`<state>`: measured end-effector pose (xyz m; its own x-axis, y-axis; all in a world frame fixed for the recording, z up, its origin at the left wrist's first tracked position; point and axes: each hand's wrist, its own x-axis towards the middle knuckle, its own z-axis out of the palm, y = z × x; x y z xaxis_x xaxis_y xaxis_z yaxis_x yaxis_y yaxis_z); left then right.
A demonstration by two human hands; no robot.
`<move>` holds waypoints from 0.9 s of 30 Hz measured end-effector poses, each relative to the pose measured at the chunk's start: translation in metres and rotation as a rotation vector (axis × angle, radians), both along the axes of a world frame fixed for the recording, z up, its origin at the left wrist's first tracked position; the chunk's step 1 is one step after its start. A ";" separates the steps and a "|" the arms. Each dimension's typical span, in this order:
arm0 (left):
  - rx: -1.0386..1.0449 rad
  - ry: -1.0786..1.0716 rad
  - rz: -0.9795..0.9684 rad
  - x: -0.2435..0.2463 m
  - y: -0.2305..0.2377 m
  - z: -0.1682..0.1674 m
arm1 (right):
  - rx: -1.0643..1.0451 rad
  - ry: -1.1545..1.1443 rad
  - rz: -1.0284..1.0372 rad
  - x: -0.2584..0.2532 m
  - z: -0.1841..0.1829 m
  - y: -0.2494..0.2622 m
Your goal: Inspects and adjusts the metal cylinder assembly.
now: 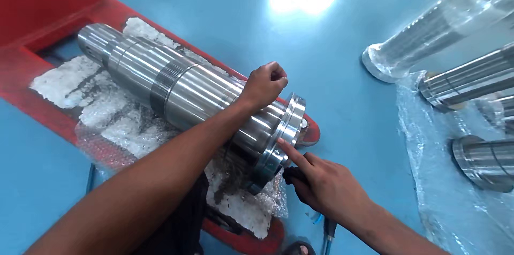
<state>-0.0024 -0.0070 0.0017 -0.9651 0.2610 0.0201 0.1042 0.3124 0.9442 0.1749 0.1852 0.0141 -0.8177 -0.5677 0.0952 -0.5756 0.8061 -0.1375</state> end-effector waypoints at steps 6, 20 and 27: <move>0.008 -0.005 0.006 0.000 0.000 -0.001 | -0.024 -0.083 -0.050 -0.011 0.008 -0.002; 0.054 -0.023 0.013 -0.003 -0.002 -0.007 | -0.045 -0.387 -0.220 -0.038 0.029 0.001; 0.067 -0.032 0.001 -0.002 -0.004 -0.006 | -0.117 -0.230 -0.100 -0.012 0.013 -0.002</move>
<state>-0.0049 -0.0111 -0.0046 -0.9657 0.2594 0.0065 0.0734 0.2488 0.9658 0.1629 0.1831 0.0268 -0.8769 -0.4790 -0.0397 -0.4366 0.8284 -0.3508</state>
